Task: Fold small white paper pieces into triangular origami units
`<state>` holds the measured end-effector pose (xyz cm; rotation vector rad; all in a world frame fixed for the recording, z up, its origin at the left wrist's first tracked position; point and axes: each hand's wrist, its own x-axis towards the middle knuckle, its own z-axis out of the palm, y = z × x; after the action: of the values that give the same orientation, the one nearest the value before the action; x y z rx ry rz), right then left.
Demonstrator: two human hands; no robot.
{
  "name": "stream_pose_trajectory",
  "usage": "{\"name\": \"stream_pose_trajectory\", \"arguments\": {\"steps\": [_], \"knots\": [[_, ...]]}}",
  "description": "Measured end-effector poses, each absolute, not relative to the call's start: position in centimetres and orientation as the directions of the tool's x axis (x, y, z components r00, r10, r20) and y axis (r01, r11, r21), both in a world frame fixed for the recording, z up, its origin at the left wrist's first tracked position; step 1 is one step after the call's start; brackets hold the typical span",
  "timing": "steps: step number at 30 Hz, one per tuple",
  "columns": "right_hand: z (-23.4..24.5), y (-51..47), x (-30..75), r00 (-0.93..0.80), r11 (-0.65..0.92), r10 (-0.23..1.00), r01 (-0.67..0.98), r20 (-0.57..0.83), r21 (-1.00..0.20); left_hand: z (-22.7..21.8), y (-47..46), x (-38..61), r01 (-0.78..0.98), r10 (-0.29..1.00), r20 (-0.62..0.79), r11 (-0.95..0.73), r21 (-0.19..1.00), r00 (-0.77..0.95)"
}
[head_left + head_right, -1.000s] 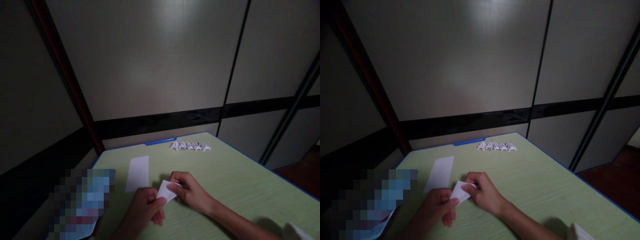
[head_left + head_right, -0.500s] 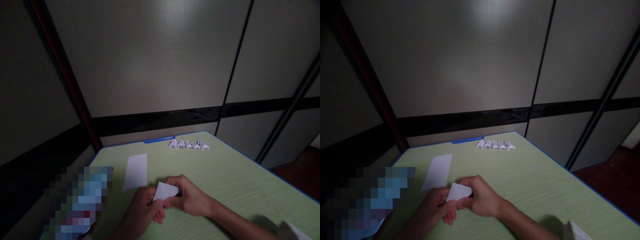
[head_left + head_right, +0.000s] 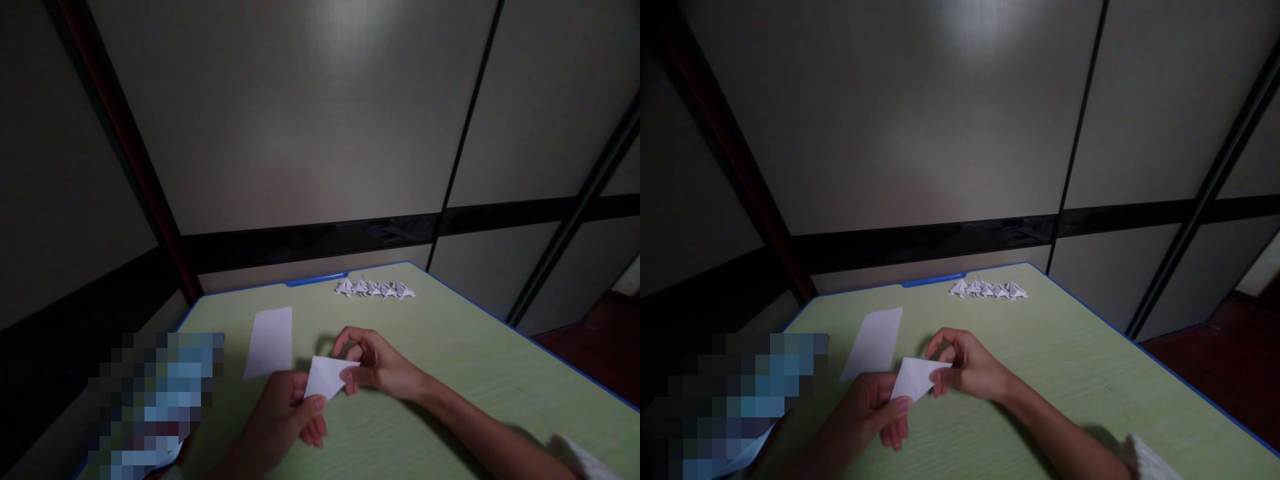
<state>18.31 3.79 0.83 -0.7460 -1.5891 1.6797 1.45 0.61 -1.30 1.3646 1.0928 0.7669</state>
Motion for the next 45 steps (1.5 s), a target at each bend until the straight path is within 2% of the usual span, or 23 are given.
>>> {"name": "stream_pose_trajectory", "arguments": {"steps": [9,10,13,15,19,20,22,24,28,31,35,37,39,40,42,45], "knots": [[0.7,4.9,18.8,-0.477,0.001,0.872,-0.226,0.112,-0.974,-1.2,0.8,1.1,0.151,0.948,-0.114,0.071,0.986,0.298],[0.7,5.2,19.1,-0.449,0.02,0.884,-0.247,0.132,-0.969,-1.2,0.8,1.1,0.158,0.952,-0.113,0.069,0.985,0.285],[0.9,5.9,20.4,-0.212,0.178,0.944,-0.32,0.254,-0.93,-1.3,0.8,1.1,0.178,0.966,-0.097,0.054,0.983,0.239],[1.1,6.0,20.8,-0.16,0.238,0.942,-0.303,0.295,-0.923,-1.3,0.7,1.2,0.181,0.972,-0.072,0.031,0.983,0.225],[1.0,4.7,19.0,-0.44,0.094,0.887,-0.131,0.142,-0.987,-1.1,0.4,1.5,0.163,0.978,-0.034,0.0,0.987,0.208],[0.9,4.3,18.3,-0.479,0.06,0.874,-0.072,0.088,-0.996,-1.1,0.4,1.5,0.154,0.979,-0.028,-0.003,0.988,0.201],[0.6,3.6,16.9,-0.442,0.031,0.896,-0.048,0.049,-0.998,-1.0,0.5,1.6,0.126,0.983,-0.013,-0.011,0.992,0.185],[0.3,3.2,16.0,-0.4,0.028,0.915,-0.066,0.052,-0.997,-0.9,0.6,1.6,0.093,0.983,0.005,-0.022,0.995,0.183],[-0.1,2.6,15.2,-0.576,0.092,0.809,-0.07,0.115,-0.993,-0.9,0.7,1.9,0.039,0.969,0.008,-0.018,0.999,0.247],[-0.3,2.0,14.9,-0.567,0.113,0.802,-0.165,0.188,-0.98,-0.8,0.4,2.1,-0.001,0.957,-0.02,0.021,1.0,0.289],[0.1,2.3,15.3,-0.407,0.054,0.901,-0.242,0.152,-0.969,-0.6,0.2,2.1,-0.031,0.954,-0.072,0.084,0.996,0.29],[0.6,3.0,16.1,-0.269,0.04,0.956,-0.267,0.114,-0.963,-0.5,0.2,1.9,-0.038,0.961,-0.092,0.106,0.994,0.26],[1.2,3.8,17.3,-0.025,0.089,0.994,-0.351,0.104,-0.932,-0.3,0.3,1.7,-0.051,0.971,-0.105,0.118,0.992,0.217],[1.5,4.1,17.8,0.043,0.113,0.994,-0.365,0.104,-0.924,-0.2,0.4,1.7,-0.069,0.975,-0.108,0.123,0.99,0.192],[1.7,4.2,18.3,0.037,0.113,0.994,-0.353,0.107,-0.929,0.0,0.4,1.9,-0.076,0.968,-0.147,0.165,0.983,0.202],[1.3,3.3,17.3,-0.127,0.064,0.986,-0.312,0.108,-0.948,0.1,0.1,2.5,-0.073,0.967,-0.144,0.163,0.984,0.209]]}}
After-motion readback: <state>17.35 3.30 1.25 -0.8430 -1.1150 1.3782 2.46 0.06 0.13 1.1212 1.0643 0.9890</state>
